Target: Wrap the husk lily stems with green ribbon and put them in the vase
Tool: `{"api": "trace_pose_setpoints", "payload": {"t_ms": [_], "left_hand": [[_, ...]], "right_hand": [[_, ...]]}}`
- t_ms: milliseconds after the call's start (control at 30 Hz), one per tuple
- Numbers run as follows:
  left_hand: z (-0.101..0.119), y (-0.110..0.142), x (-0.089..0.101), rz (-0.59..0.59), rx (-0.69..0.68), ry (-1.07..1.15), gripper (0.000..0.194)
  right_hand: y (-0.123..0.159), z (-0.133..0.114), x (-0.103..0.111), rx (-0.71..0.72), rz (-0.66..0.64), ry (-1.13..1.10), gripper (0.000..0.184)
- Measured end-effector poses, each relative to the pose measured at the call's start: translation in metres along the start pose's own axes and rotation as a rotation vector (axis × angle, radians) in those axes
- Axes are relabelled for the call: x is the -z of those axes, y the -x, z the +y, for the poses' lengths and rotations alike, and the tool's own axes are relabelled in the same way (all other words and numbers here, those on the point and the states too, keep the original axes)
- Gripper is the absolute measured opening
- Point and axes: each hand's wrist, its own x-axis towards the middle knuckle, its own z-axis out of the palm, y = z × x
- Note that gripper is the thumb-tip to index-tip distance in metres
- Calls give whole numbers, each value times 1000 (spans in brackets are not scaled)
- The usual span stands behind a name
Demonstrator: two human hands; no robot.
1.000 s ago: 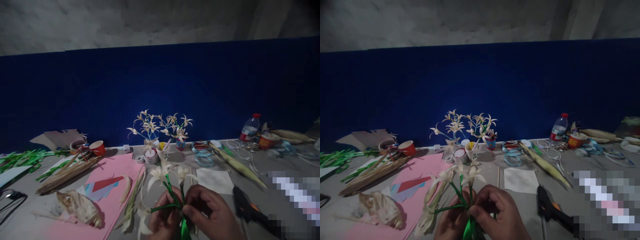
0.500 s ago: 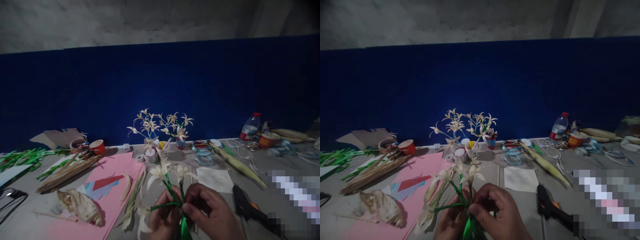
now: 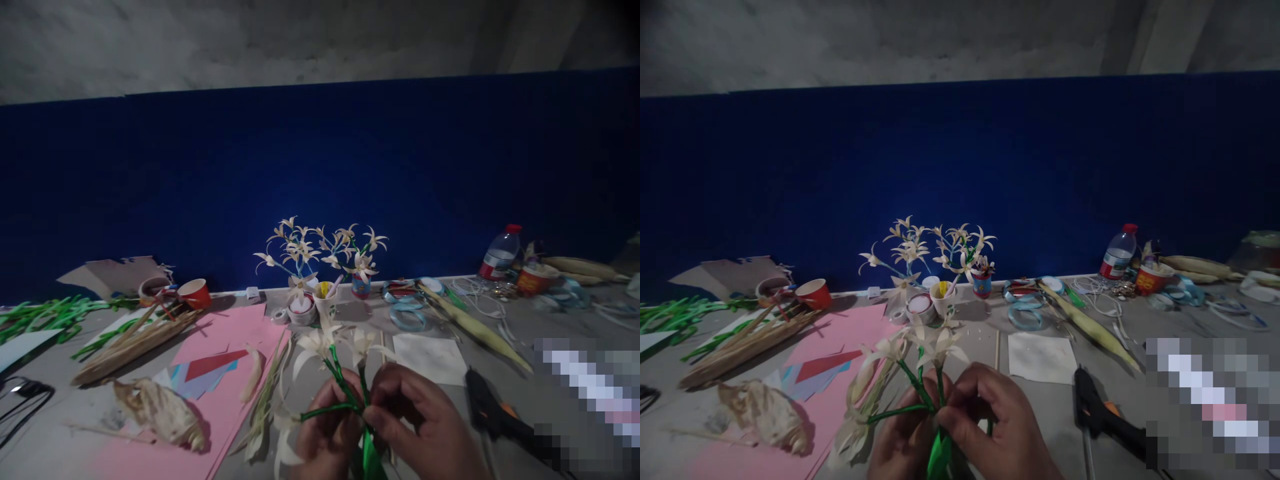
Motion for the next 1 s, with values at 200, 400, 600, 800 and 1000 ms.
{"api": "trace_pose_setpoints", "payload": {"t_ms": [200, 400, 600, 800, 1000], "left_hand": [[-1, -1, -1, -26, 2, 83, 35], [4, -2, -2, -67, -42, 101, 32], [3, -1, 1, -48, -4, 34, 38], [0, -1, 3, -52, 7, 86, 33], [-3, -3, 7, -139, -43, 171, 26]], "right_hand": [[-2, 3, 0, 43, -2, 19, 13], [0, 0, -2, 23, -10, 19, 15], [-1, 1, -2, 20, -18, 5, 15], [-1, 1, -1, 7, -28, 4, 12], [-3, 0, -3, 46, -14, 38, 11]]}}
